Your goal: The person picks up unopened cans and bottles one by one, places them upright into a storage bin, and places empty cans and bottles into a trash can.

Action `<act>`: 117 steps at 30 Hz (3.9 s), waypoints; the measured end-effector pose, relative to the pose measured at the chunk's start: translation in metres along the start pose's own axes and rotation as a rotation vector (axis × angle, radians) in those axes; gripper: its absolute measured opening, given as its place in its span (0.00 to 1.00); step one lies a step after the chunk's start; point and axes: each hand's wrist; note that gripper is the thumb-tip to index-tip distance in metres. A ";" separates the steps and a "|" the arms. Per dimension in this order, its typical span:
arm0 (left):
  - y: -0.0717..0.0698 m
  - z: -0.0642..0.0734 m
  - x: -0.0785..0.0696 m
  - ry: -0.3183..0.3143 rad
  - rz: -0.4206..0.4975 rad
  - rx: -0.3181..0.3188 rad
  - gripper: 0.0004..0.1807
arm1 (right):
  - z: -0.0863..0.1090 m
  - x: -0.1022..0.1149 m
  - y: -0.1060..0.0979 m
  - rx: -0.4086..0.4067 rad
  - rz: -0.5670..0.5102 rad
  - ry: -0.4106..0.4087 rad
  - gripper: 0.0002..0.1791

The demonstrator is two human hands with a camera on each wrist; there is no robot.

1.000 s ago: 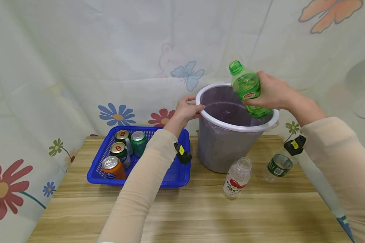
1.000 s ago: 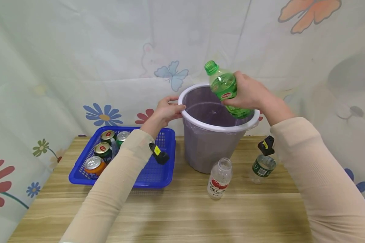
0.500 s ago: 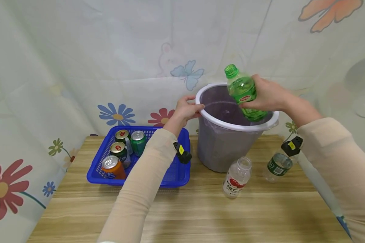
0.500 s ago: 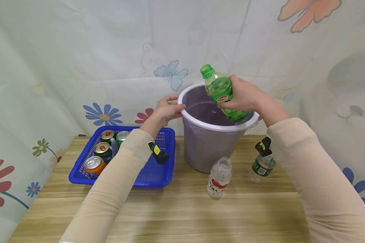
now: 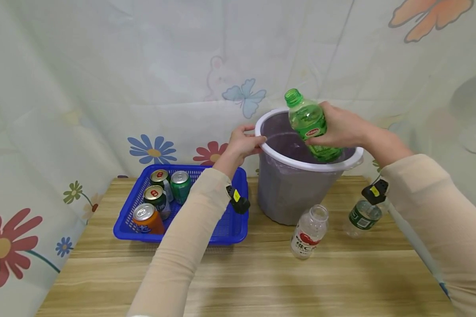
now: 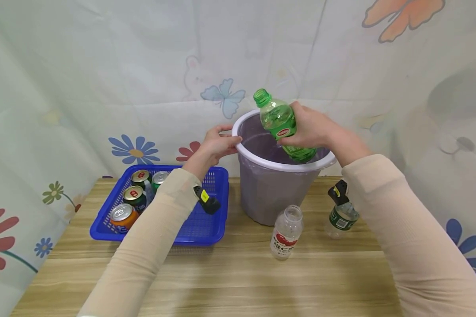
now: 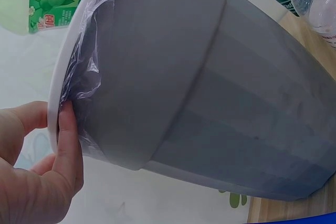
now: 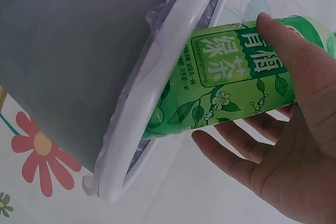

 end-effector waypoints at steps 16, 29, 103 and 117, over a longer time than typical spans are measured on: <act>-0.001 0.000 0.001 0.000 -0.010 -0.007 0.29 | 0.000 0.004 0.006 0.055 -0.014 -0.018 0.45; 0.000 -0.001 0.000 0.001 0.009 -0.011 0.30 | 0.007 0.006 0.002 0.137 0.004 -0.030 0.44; 0.005 -0.002 0.001 -0.009 -0.005 -0.009 0.29 | 0.115 -0.017 0.063 -0.474 0.080 -0.102 0.08; 0.005 -0.001 0.002 -0.002 -0.019 -0.018 0.29 | 0.130 -0.028 0.091 -0.457 -0.032 -0.074 0.12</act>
Point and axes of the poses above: each hand's wrist, its own z-axis away from the middle knuckle, its own y-axis out of the palm, x = y × z, and after that the axes turned 2 degrees about x, right-handed
